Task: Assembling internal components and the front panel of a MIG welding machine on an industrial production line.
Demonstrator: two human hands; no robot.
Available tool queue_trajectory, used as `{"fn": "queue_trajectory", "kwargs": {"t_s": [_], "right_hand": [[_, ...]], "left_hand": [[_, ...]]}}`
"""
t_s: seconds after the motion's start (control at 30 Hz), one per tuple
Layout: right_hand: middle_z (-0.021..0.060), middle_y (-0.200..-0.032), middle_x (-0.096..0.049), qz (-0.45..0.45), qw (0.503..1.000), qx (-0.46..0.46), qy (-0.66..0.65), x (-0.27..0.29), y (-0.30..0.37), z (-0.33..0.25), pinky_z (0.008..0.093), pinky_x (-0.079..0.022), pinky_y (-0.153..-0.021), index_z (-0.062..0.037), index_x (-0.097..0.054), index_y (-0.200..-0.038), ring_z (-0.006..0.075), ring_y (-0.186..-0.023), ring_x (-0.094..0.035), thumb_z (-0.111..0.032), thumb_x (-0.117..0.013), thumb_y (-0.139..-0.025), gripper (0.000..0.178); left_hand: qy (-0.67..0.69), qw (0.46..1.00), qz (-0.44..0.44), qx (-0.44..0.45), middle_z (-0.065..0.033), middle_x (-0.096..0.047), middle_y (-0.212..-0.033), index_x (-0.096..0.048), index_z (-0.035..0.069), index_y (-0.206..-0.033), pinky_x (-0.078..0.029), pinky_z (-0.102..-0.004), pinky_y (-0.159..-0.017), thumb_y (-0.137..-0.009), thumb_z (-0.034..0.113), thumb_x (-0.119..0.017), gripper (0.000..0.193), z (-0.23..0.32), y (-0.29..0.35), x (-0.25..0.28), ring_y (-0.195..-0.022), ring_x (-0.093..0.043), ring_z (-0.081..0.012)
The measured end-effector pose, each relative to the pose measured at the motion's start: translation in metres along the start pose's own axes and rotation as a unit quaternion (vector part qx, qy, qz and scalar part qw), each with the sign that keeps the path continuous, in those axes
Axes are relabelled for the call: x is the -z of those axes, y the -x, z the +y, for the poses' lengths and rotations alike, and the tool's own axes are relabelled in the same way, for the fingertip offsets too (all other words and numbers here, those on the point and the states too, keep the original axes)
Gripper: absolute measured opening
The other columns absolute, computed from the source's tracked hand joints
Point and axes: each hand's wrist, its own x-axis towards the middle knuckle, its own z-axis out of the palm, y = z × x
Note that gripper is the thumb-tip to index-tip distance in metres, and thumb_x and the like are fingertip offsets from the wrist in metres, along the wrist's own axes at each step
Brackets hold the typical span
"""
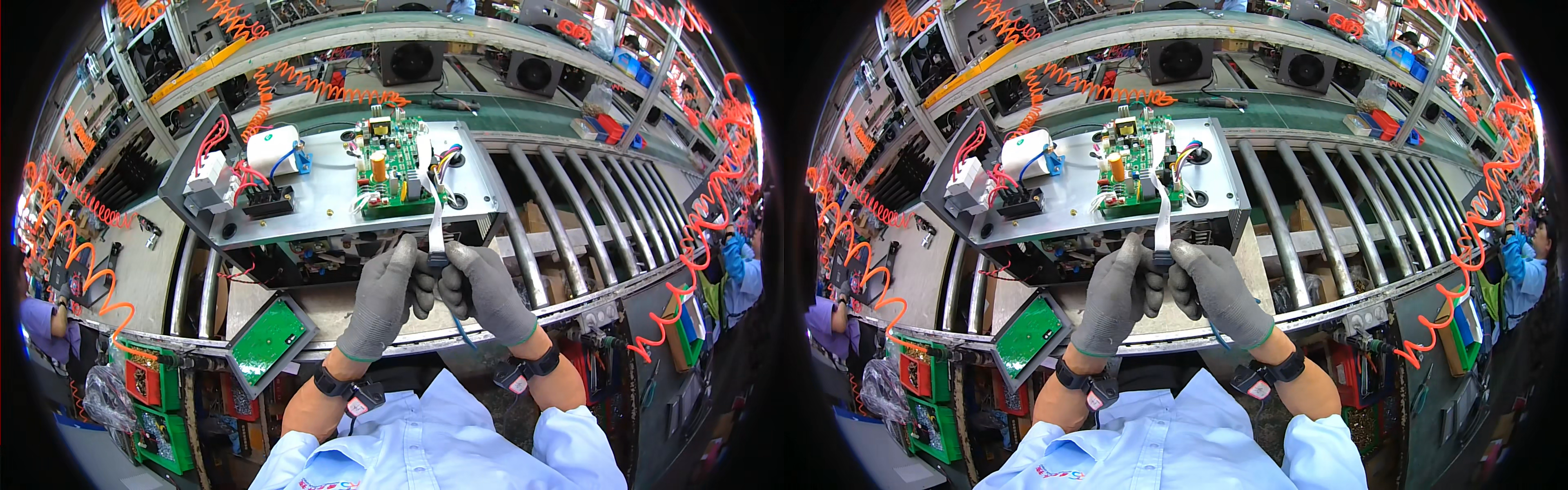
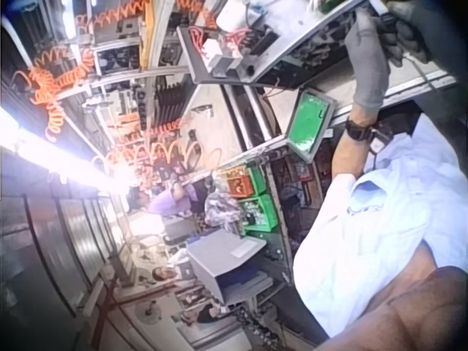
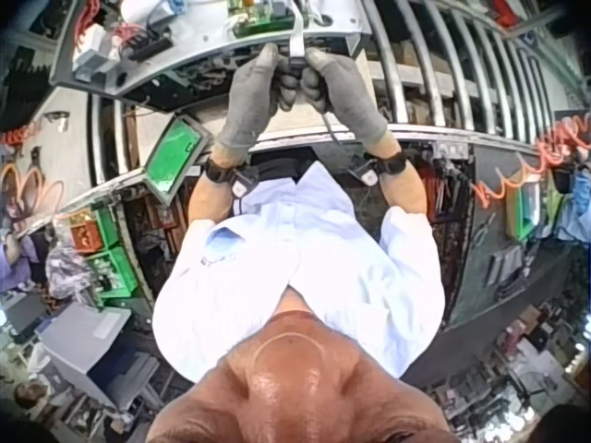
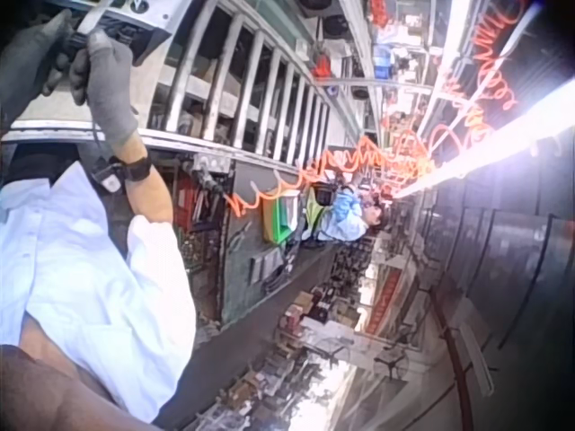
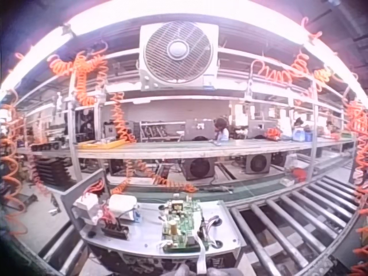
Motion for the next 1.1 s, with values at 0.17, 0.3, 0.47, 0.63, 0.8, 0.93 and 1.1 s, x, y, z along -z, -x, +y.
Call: {"fn": "queue_trajectory", "kwargs": {"t_s": [0.17,0.3,0.47,0.63,0.8,0.93,1.1], "right_hand": [[0.001,-0.057,-0.047,-0.003,1.0,-0.006,0.005,0.001,0.002,0.0,0.0234,-0.033,-0.041,-0.0081,-0.05,-0.069,0.0084,-0.045,-0.044,-0.038,-0.046,-0.102,0.045],[0.0006,-0.059,-0.049,0.0,0.998,0.04,0.052,0.001,0.003,0.004,0.0228,-0.033,-0.042,-0.0043,-0.056,-0.074,0.0068,-0.047,-0.044,-0.036,-0.048,-0.102,0.044],[-0.0008,-0.064,-0.055,0.031,0.98,0.072,0.182,-0.001,-0.002,0.002,0.0232,-0.038,-0.05,0.0015,-0.065,-0.086,0.0052,-0.056,-0.048,-0.031,-0.055,-0.1,0.037],[0.0017,-0.069,-0.06,0.017,0.978,0.056,0.201,0.004,-0.005,-0.009,0.024,-0.043,-0.057,0.0028,-0.067,-0.091,0.0062,-0.063,-0.053,-0.028,-0.054,-0.099,0.034],[-0.0001,-0.066,-0.055,-0.01,0.988,0.05,0.146,0.001,-0.006,-0.007,0.0231,-0.04,-0.051,0.0002,-0.063,-0.086,0.0057,-0.058,-0.05,-0.029,-0.05,-0.1,0.035],[-0.001,-0.061,-0.049,-0.003,0.997,0.035,0.072,0.0,-0.008,-0.002,0.0228,-0.032,-0.042,-0.0035,-0.058,-0.078,0.0054,-0.048,-0.042,-0.029,-0.046,-0.101,0.036],[0.0004,-0.058,-0.05,0.017,0.997,0.076,0.009,-0.011,-0.011,0.011,0.0214,-0.03,-0.039,-0.0025,-0.058,-0.081,0.0049,-0.045,-0.041,-0.026,-0.045,-0.102,0.034]], "left_hand": [[-0.024,1.0,0.007,0.018,-0.0051,-0.06,-0.07,-0.063,0.001,-0.094,-0.044,-0.0217,-0.044,-0.103,0.04,-0.052,0.042,0.005,0.003,-0.005,-0.052,-0.056,-0.0091],[-0.084,0.996,-0.014,-0.004,-0.003,-0.063,-0.069,-0.064,0.004,-0.095,-0.039,-0.0199,-0.043,-0.098,0.033,-0.059,0.03,0.01,0.005,-0.006,-0.049,-0.053,-0.0064],[-0.108,0.993,-0.043,0.008,-0.0036,-0.063,-0.075,-0.064,0.0,-0.097,-0.046,-0.0212,-0.049,-0.101,0.026,-0.058,0.027,0.015,0.003,0.001,-0.057,-0.057,-0.0069],[-0.121,0.99,-0.06,-0.036,-0.0033,-0.063,-0.078,-0.066,0.0,-0.102,-0.05,-0.0221,-0.053,-0.102,0.025,-0.057,0.027,0.008,-0.003,0.006,-0.06,-0.059,-0.0073],[-0.351,0.888,0.008,-0.298,-0.0076,-0.064,-0.084,-0.068,-0.003,-0.11,-0.051,-0.0279,-0.061,-0.098,0.019,-0.062,0.025,-0.002,-0.009,0.006,-0.071,-0.063,-0.0129],[-0.254,0.945,0.003,-0.206,-0.0073,-0.066,-0.084,-0.068,-0.002,-0.109,-0.049,-0.0275,-0.06,-0.098,0.017,-0.062,0.023,-0.003,-0.008,0.004,-0.07,-0.062,-0.0122],[-0.089,0.992,-0.02,-0.09,-0.0048,-0.065,-0.076,-0.067,-0.001,-0.104,-0.046,-0.0227,-0.052,-0.099,0.019,-0.06,0.022,0.004,-0.001,-0.001,-0.058,-0.057,-0.0079]]}}
